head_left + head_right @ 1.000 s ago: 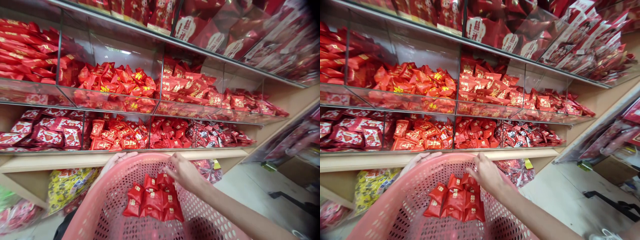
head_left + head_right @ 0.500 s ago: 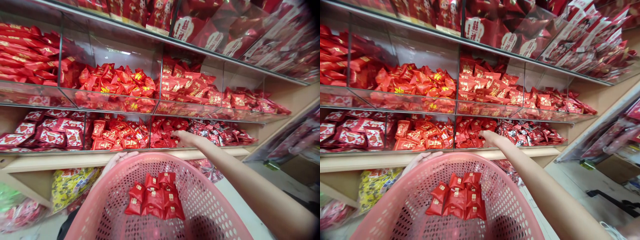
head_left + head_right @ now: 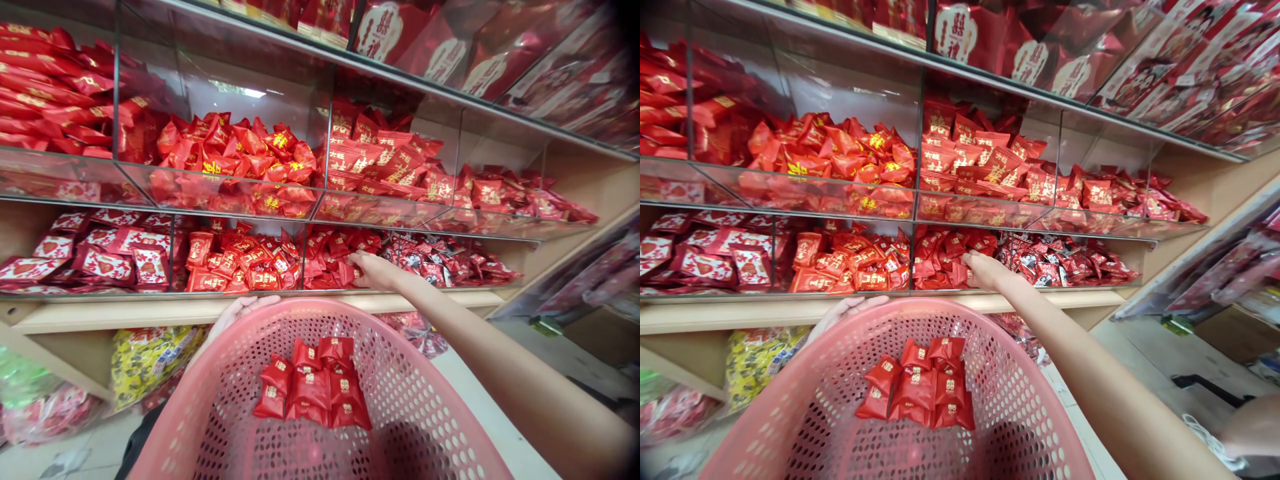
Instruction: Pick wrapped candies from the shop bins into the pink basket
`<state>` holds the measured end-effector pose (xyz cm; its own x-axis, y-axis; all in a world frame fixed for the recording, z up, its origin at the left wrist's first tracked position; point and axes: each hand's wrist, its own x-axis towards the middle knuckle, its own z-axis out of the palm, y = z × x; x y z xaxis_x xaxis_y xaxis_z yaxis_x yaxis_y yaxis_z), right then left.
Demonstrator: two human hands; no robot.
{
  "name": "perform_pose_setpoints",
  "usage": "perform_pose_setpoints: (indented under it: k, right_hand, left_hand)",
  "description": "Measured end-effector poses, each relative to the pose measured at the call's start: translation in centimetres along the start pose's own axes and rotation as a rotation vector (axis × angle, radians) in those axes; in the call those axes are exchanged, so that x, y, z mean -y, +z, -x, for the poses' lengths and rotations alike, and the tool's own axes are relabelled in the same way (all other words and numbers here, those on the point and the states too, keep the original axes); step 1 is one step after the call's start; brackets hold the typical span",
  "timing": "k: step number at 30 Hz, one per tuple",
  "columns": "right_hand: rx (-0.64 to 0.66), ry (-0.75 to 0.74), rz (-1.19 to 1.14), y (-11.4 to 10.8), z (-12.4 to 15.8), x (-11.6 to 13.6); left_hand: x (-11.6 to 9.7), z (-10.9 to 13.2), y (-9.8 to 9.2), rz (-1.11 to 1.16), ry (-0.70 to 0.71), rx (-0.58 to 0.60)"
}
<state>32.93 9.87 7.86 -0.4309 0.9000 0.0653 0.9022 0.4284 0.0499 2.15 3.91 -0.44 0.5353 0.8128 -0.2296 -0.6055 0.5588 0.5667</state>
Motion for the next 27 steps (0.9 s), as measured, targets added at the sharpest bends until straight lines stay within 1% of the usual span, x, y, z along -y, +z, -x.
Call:
perform_pose_setpoints:
  k: [3,6,9,11,12,14,16,18,20,23,27]
  right_hand:
    - [-0.075,0.014,-0.062,-0.2,0.5,-0.2]
    - [-0.221,0.073,-0.210,-1.4,1.5,0.1]
    - [-0.330,0.107,-0.370,-3.3,3.3,1.5]
    - [-0.325,0.079,-0.433,-4.1,4.6,3.2]
    - [-0.290,0.046,-0.453,-4.2,5.1,4.2]
    - [-0.159,-0.042,-0.481,-3.5,5.9,6.3]
    - [0.000,-0.137,-0.466,-2.0,6.0,8.0]
    - [0.124,-0.184,-0.393,-0.2,5.6,9.3]
    - [0.216,-0.175,-0.306,1.4,4.8,10.1]
    - [0.318,-0.130,-0.233,2.8,3.5,10.8]
    - [0.357,-0.098,-0.192,3.8,2.8,11.7]
  left_hand:
    - [0.1,0.1,0.1,-0.001,0.010,-0.005]
    - [0.1,0.1,0.1,-0.006,0.015,-0.013]
    - [0.0,-0.1,-0.1,-0.013,0.012,-0.025]
    - [0.0,-0.2,-0.3,-0.019,0.007,-0.033]
    - [0.0,-0.3,-0.3,-0.023,0.002,-0.036]
    - [0.2,-0.4,-0.4,-0.031,-0.004,-0.038]
    - [0.3,-0.5,-0.3,-0.051,0.002,-0.049]
    - [0.4,-0.5,-0.1,-0.077,0.036,-0.073]
    - [0.4,-0.5,0.1,-0.097,0.058,-0.094]
    - [0.2,-0.5,0.0,-0.096,0.028,-0.066]
    - [0.0,-0.6,-0.3,-0.083,-0.007,-0.010]
